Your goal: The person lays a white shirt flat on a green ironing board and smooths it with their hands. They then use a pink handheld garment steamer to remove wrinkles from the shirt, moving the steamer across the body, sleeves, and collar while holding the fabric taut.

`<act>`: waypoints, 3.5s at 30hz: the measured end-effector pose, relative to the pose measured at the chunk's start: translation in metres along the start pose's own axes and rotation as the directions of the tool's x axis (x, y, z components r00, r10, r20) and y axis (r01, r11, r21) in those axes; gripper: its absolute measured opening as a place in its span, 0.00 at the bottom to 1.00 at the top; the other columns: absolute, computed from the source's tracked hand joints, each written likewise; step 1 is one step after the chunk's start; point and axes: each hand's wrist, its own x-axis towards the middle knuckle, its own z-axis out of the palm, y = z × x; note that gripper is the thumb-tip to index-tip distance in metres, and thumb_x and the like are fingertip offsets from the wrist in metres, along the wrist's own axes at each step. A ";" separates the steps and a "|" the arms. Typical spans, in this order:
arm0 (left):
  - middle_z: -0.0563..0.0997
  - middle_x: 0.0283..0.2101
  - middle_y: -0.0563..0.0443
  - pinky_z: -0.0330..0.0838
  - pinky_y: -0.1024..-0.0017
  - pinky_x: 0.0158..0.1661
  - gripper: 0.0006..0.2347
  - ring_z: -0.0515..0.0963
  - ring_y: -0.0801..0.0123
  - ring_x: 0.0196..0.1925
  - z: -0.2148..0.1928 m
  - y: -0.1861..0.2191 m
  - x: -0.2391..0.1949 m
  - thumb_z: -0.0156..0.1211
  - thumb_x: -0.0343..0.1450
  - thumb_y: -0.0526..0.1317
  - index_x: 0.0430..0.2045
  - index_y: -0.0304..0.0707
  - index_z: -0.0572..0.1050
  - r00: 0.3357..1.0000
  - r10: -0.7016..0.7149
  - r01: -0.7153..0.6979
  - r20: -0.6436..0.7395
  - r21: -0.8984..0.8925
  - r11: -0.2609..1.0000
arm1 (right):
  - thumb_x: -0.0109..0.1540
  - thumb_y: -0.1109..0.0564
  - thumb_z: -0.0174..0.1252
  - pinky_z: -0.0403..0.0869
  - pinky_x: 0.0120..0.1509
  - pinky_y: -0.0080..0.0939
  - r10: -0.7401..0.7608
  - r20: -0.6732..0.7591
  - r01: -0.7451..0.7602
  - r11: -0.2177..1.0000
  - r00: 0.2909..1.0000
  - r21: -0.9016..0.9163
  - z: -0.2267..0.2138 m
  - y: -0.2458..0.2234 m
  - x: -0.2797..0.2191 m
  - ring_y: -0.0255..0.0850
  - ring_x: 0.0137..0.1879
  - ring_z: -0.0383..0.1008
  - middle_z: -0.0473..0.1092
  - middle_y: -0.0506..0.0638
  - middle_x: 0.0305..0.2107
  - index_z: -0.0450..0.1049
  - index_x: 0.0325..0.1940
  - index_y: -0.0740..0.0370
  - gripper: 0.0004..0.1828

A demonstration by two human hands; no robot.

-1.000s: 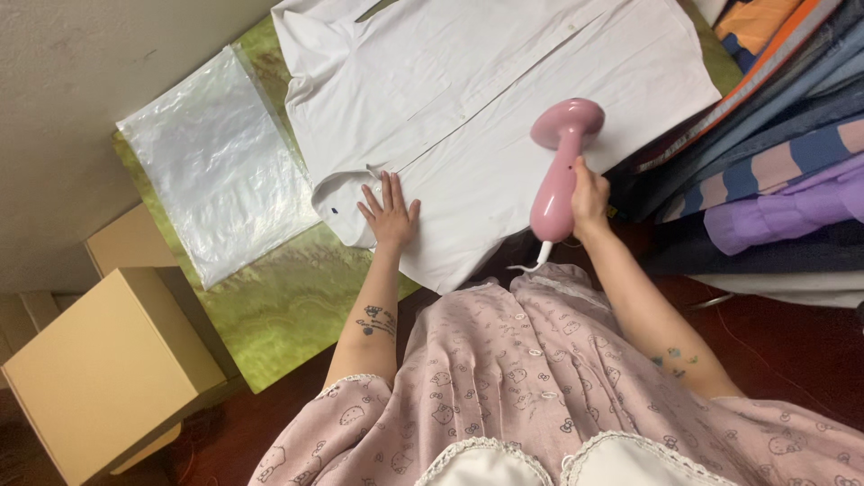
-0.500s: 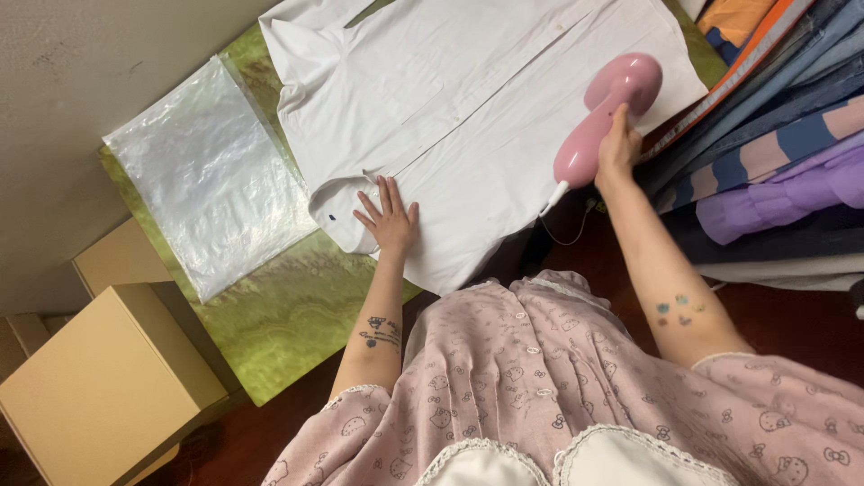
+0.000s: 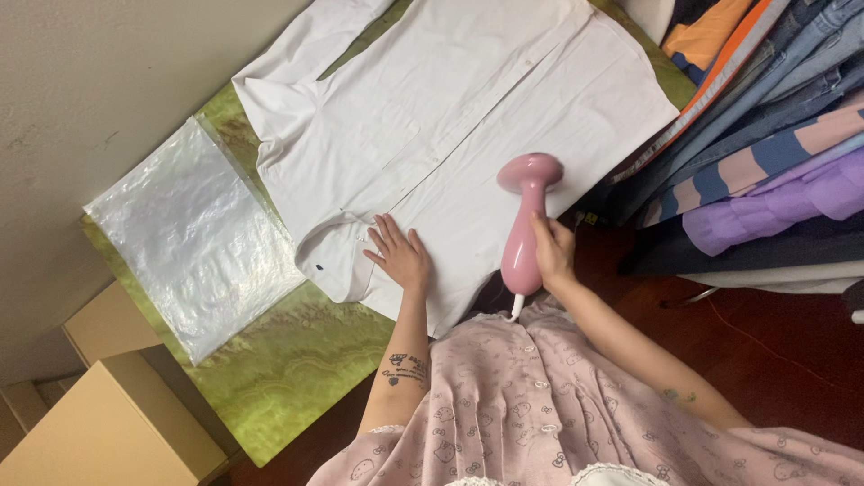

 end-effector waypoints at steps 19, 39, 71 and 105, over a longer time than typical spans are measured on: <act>0.38 0.72 0.52 0.21 0.43 0.64 0.28 0.33 0.52 0.73 -0.010 0.003 0.006 0.34 0.73 0.54 0.68 0.48 0.41 0.979 -0.069 0.067 0.190 0.018 0.998 | 0.59 0.34 0.59 0.69 0.50 0.42 -0.079 -0.443 0.127 0.989 0.893 0.081 -0.125 -0.007 0.233 0.42 0.42 0.73 0.74 0.57 0.31 0.78 0.38 0.62 0.27; 0.40 0.72 0.55 0.25 0.32 0.60 0.31 0.32 0.47 0.72 -0.025 0.139 0.148 0.34 0.66 0.68 0.66 0.70 0.46 0.977 -0.090 0.047 0.194 0.219 0.975 | 0.66 0.50 0.53 0.63 0.40 0.32 -0.073 0.352 0.108 0.991 0.933 -0.081 -0.063 -0.044 0.183 0.30 0.32 0.60 0.62 0.40 0.19 0.71 0.26 0.56 0.15; 0.38 0.72 0.51 0.36 0.37 0.63 0.32 0.37 0.59 0.73 -0.029 0.004 -0.010 0.33 0.72 0.59 0.68 0.45 0.39 0.944 -0.257 0.228 0.209 0.150 0.962 | 0.67 0.40 0.47 0.62 0.56 0.46 -0.013 0.298 0.053 0.991 0.955 -0.126 -0.096 -0.057 0.221 0.44 0.47 0.63 0.66 0.52 0.36 0.71 0.41 0.63 0.23; 0.26 0.70 0.44 0.29 0.31 0.60 0.38 0.25 0.38 0.69 0.000 0.089 -0.054 0.35 0.69 0.65 0.68 0.46 0.34 0.871 -0.428 0.408 0.242 0.131 0.903 | 0.63 0.38 0.52 0.66 0.53 0.40 0.028 0.152 -0.050 0.988 0.988 0.145 -0.046 -0.049 0.126 0.36 0.42 0.66 0.69 0.51 0.28 0.75 0.30 0.63 0.25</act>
